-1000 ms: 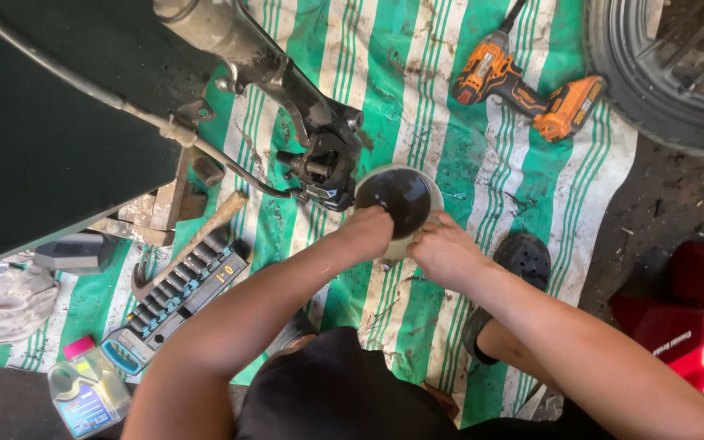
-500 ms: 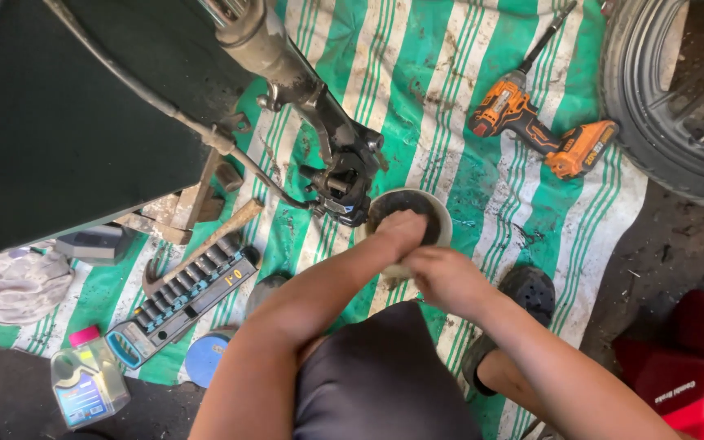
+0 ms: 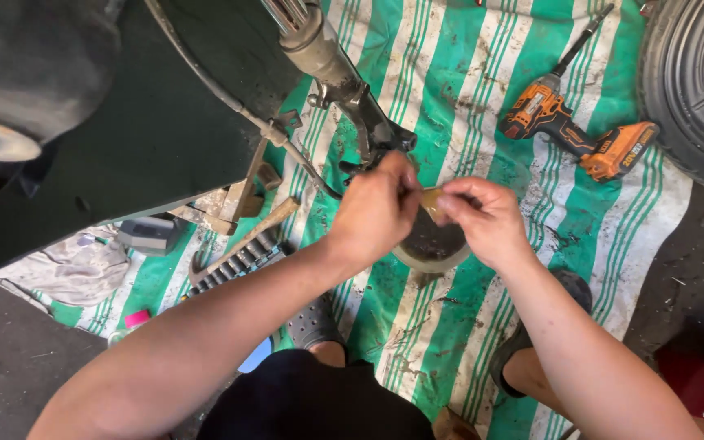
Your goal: Sanding the lower leg of a motorcycle fork using sandpaper and a liquid lubricant.
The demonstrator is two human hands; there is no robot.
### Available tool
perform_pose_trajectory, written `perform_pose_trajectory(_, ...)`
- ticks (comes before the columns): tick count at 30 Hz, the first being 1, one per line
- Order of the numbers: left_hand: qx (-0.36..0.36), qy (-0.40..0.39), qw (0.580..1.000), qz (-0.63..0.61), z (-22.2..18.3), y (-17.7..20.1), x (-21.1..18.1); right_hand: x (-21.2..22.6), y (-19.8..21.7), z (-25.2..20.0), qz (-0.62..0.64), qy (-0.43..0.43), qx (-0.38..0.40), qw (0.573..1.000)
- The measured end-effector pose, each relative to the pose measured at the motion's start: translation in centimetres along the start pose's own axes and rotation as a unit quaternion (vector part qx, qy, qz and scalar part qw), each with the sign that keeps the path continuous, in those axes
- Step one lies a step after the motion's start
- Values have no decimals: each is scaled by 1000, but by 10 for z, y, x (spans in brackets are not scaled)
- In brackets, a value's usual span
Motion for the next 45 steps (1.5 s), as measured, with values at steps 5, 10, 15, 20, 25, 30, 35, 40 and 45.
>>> perform_pose_trajectory(5, -170, -19, 982, -83, 12, 67, -7, 111, -71, 55, -44, 160, 49, 985)
perform_pose_trajectory(10, -254, -43, 958, -125, 38, 103, 4, 163, -132, 115, -144, 333, 209, 908)
perform_pose_trajectory(15, -259, 8, 903, -343, 87, 90, 31, 163, -143, 129, -234, 441, 206, 841)
perform_pose_trajectory(20, -181, 43, 895, -405, 89, 94, 32, 177, -157, 123, -321, 395, 205, 836)
perform_pose_trajectory(25, -149, 37, 913, -379, 88, 98, 31, 180, -158, 134, -291, 283, 309, 860)
perform_pose_trajectory(30, -138, 115, 973, -145, 88, 111, 14, 146, -155, 162, -105, 143, 426, 887)
perform_pose_trajectory(35, -89, 120, 989, 11, 95, 118, 8, 150, -165, 145, -406, 310, 224, 830)
perform_pose_trajectory(40, -50, 43, 998, -9, 92, 118, 24, 160, -164, 145, -353, 228, 247, 873)
perform_pose_trajectory(45, -7, 28, 975, -219, 94, 111, 32, 130, -149, 174, -199, 80, 362, 907)
Point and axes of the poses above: each hand's wrist, its own z-axis towards the middle knuckle, its own y-axis out of the back of the hand, x = y × z, the point moved 3 cm from there along z, towards the middle knuckle, and after that the axes turned 15 degrees about -x, right-handed, at the moved point
